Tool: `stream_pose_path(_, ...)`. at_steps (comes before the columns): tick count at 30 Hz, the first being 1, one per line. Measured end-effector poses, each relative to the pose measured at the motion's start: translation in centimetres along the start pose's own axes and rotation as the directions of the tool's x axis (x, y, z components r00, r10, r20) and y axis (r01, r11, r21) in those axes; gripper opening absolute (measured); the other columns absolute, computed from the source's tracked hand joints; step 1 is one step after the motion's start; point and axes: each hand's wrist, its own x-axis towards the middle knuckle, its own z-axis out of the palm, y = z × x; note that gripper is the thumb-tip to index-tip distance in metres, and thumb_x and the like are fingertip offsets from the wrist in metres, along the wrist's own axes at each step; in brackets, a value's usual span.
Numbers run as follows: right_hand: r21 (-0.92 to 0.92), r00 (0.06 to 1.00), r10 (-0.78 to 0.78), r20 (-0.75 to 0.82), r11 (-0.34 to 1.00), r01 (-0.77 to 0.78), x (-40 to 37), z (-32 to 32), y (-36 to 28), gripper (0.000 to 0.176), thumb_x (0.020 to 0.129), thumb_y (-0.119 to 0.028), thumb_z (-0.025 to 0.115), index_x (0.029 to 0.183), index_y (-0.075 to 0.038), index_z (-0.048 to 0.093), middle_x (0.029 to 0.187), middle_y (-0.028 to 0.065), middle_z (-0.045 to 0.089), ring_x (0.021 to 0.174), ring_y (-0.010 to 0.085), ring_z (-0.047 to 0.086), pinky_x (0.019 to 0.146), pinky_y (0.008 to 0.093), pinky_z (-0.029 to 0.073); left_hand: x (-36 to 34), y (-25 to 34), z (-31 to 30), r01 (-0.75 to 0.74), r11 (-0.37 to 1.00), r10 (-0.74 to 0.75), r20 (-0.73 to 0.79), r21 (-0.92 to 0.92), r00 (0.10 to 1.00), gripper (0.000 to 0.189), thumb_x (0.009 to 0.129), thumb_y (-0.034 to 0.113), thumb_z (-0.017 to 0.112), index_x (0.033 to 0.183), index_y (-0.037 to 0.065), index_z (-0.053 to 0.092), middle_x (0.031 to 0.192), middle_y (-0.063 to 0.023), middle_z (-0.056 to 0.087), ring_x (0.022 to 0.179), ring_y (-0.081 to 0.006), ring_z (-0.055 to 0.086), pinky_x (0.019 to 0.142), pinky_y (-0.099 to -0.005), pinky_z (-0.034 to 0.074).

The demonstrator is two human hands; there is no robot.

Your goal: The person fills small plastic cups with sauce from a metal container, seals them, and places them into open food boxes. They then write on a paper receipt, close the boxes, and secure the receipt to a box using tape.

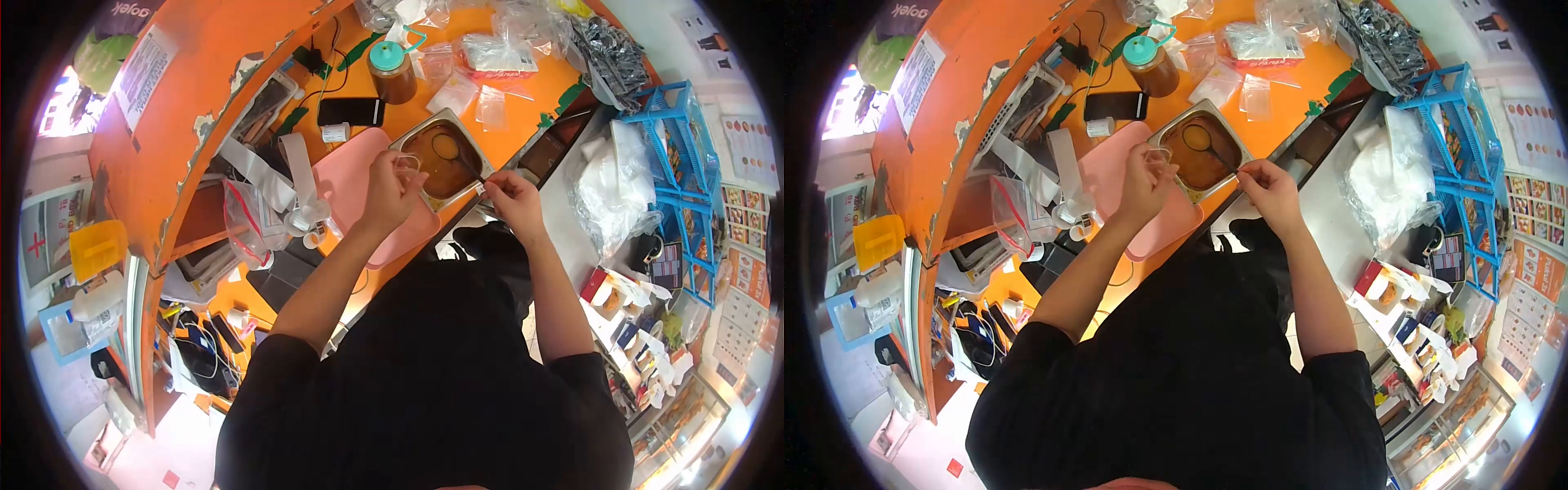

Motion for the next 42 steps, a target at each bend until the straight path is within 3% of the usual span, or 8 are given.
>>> stream_pose_path(21,-0.549,0.814,-0.581,-0.014,0.685,0.479,-2.4,1.3,-7.6,0.011,0.091,-0.004,0.078,0.100,-0.001,0.074,0.088,0.0099,0.075,0.075,0.0193,0.074,0.065,0.0300,0.055,3.2,3.1,3.0,-0.244,0.966,0.247,-0.025,0.081,0.969,0.064,0.093,0.031,0.081,0.130,-0.008,0.046,0.116,-0.0236,0.057,0.103,-0.0363,0.058,0.090,-0.0467,0.049)
stream_pose_path(27,-0.649,0.740,-0.670,0.061,0.536,0.540,-2.3,1.6,-8.8,0.011,0.090,-0.002,0.078,0.099,-0.002,0.073,0.088,0.0107,0.072,0.071,0.0218,0.071,0.063,0.0322,0.054,3.2,4.7,2.2,-0.261,0.939,0.271,-0.014,0.223,0.963,0.062,0.097,0.031,0.079,0.133,-0.005,0.043,0.116,-0.0167,0.056,0.098,-0.0247,0.060,0.090,-0.0393,0.052)
stream_pose_path(30,-0.746,0.727,-0.674,0.129,0.417,0.519,-2.6,0.4,-8.7,0.009,0.092,-0.002,0.075,0.101,-0.003,0.072,0.090,0.0118,0.071,0.076,0.0267,0.070,0.066,0.0342,0.054,2.4,4.2,3.7,0.033,0.970,0.010,0.178,-0.240,0.984,0.036,0.096,0.019,0.073,0.116,0.003,0.048,0.101,-0.0060,0.054,0.088,-0.0202,0.054,0.075,-0.0374,0.049)
stream_pose_path(32,-0.741,0.667,-0.737,0.106,0.389,0.548,-2.3,0.5,-8.2,0.008,0.092,-0.002,0.073,0.100,-0.003,0.071,0.090,0.0141,0.069,0.079,0.0326,0.069,0.071,0.0381,0.056,3.5,5.2,3.0,0.479,-0.020,-0.032,0.479,-0.878,0.877,0.016,0.101,0.010,0.063,0.104,0.011,0.048,0.089,0.0028,0.050,0.074,-0.0138,0.048,0.065,-0.0343,0.047)
stream_pose_path(33,-0.707,0.690,-0.715,0.108,0.433,0.559,-2.0,0.0,-7.6,0.009,0.093,0.000,0.071,0.102,-0.002,0.070,0.094,0.0161,0.070,0.084,0.0341,0.070,0.074,0.0397,0.056,3.4,5.5,3.4,0.112,0.633,0.019,0.159,-0.766,0.987,0.027,0.096,0.016,0.071,0.110,0.008,0.050,0.093,-0.0026,0.053,0.080,-0.0188,0.052,0.071,-0.0358,0.048)
stream_pose_path(34,-0.666,0.704,-0.698,0.127,0.467,0.582,-1.9,0.0,-7.8,0.014,0.091,0.004,0.071,0.104,-0.001,0.070,0.098,0.0178,0.072,0.089,0.0395,0.070,0.079,0.0458,0.057,3.2,5.5,3.2,-0.147,0.878,0.169,0.009,-0.456,0.986,0.034,0.093,0.019,0.076,0.113,0.006,0.051,0.094,-0.0068,0.055,0.082,-0.0232,0.054,0.074,-0.0390,0.047)
stream_pose_path(36,-0.636,0.686,-0.722,0.091,0.488,0.598,-2.0,-0.5,-7.5,0.011,0.091,0.003,0.072,0.102,0.001,0.068,0.095,0.0180,0.071,0.087,0.0355,0.071,0.078,0.0419,0.056,3.4,5.3,2.9,-0.365,0.919,0.389,-0.192,0.146,0.901,0.043,0.090,0.024,0.082,0.114,0.003,0.054,0.094,-0.0139,0.059,0.083,-0.0317,0.057,0.079,-0.0470,0.047)
stream_pose_path(42,-0.590,0.899,-0.434,-0.061,0.742,0.319,-0.7,-2.3,-2.8,0.012,0.095,-0.007,0.070,0.102,0.002,0.070,0.093,0.0175,0.073,0.081,0.0289,0.071,0.077,0.0400,0.056,3.5,3.3,2.8,-0.283,0.954,0.294,-0.122,0.101,0.948,0.045,0.092,0.026,0.079,0.117,-0.001,0.053,0.101,-0.0187,0.057,0.092,-0.0382,0.056,0.083,-0.0477,0.045)
